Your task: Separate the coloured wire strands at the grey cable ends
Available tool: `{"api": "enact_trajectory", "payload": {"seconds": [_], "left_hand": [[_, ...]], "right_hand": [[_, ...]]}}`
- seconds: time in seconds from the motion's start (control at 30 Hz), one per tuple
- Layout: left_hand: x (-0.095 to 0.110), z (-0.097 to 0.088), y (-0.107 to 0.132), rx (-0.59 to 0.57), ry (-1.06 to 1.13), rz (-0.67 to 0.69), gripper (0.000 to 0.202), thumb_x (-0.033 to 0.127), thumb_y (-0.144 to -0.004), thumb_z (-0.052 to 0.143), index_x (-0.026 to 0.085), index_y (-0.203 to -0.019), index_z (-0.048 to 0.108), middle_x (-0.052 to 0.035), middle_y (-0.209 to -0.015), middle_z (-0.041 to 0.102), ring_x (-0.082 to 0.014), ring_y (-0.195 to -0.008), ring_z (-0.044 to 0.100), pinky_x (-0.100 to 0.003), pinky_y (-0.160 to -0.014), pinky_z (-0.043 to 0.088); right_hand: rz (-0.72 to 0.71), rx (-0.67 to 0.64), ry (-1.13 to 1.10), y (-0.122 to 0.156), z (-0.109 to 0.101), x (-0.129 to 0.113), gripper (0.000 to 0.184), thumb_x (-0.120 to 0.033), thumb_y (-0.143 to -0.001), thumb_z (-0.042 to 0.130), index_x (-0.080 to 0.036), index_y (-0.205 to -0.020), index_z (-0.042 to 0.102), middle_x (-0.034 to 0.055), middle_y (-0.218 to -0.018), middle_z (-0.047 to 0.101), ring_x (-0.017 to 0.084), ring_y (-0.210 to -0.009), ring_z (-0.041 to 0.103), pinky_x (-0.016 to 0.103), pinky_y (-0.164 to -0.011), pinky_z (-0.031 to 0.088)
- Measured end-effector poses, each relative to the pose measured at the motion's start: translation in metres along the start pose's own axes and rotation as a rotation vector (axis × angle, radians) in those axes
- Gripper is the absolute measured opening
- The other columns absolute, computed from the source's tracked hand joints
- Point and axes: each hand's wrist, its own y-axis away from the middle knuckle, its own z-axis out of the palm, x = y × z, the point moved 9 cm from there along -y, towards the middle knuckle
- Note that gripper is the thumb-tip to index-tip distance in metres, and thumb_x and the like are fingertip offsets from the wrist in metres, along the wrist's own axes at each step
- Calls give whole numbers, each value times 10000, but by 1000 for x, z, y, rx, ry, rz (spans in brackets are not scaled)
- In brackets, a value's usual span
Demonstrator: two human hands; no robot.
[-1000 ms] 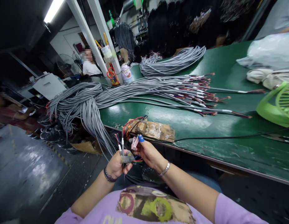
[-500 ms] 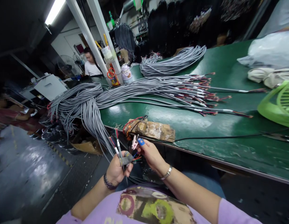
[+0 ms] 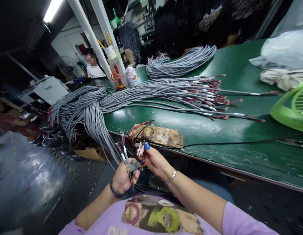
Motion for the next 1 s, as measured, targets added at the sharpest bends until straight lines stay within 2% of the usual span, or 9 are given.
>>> {"api": "enact_trajectory", "payload": {"seconds": [0.13,0.33,0.47,0.57,0.7,0.8,0.9,1.0], "left_hand": [[-2,0,0,6,-4,-10,328,393,-576,705,161,-605,475,7,-381,546,-72,-241,399,-163,-266,228],[3,1,9,1,-16,59,345,408,-587,721,151,-615,493,6,-385,551,-72,-238,406,-161,-262,238],[3,-1,15,17,-26,105,339,416,-604,714,143,-616,515,-3,-407,568,-74,-249,423,-162,-265,249],[5,-3,16,45,-20,143,337,419,-598,712,142,-604,521,3,-406,560,-71,-253,419,-167,-270,264],[5,-5,14,74,-85,152,330,420,-625,694,146,-591,513,11,-417,558,-64,-261,423,-164,-276,237],[3,-6,13,85,-158,163,313,398,-652,673,148,-568,504,11,-412,552,-63,-268,430,-163,-284,222],[1,-7,13,95,-215,163,310,389,-669,656,145,-551,507,12,-403,543,-62,-274,437,-161,-292,225],[-3,-7,13,82,-228,150,315,391,-675,652,144,-543,507,15,-400,537,-60,-272,435,-160,-296,228]], "right_hand": [[21,-7,-17,2,0,2,372,-508,-648,714,-172,-805,683,7,-662,590,116,-599,496,242,-581,410],[102,-91,-23,9,7,4,404,-568,-751,577,-181,-836,655,19,-700,600,115,-591,506,239,-566,427],[107,-108,15,10,8,2,322,-475,-779,589,-181,-887,662,34,-757,617,119,-620,523,242,-590,457],[63,-112,63,10,8,-3,283,-436,-759,632,-176,-867,665,19,-726,600,112,-615,517,229,-572,461],[114,-159,243,20,9,-1,360,-505,-694,670,-160,-795,647,20,-702,602,103,-566,505,235,-527,440],[178,-170,447,29,7,2,355,-457,-618,747,-148,-731,613,6,-654,598,94,-544,495,226,-515,400],[145,-171,614,32,8,-1,333,-405,-591,774,-146,-672,580,-21,-596,567,79,-522,452,212,-500,347],[112,-192,661,31,9,-3,314,-384,-592,771,-148,-649,571,-28,-577,562,80,-523,438,221,-517,340]]}}
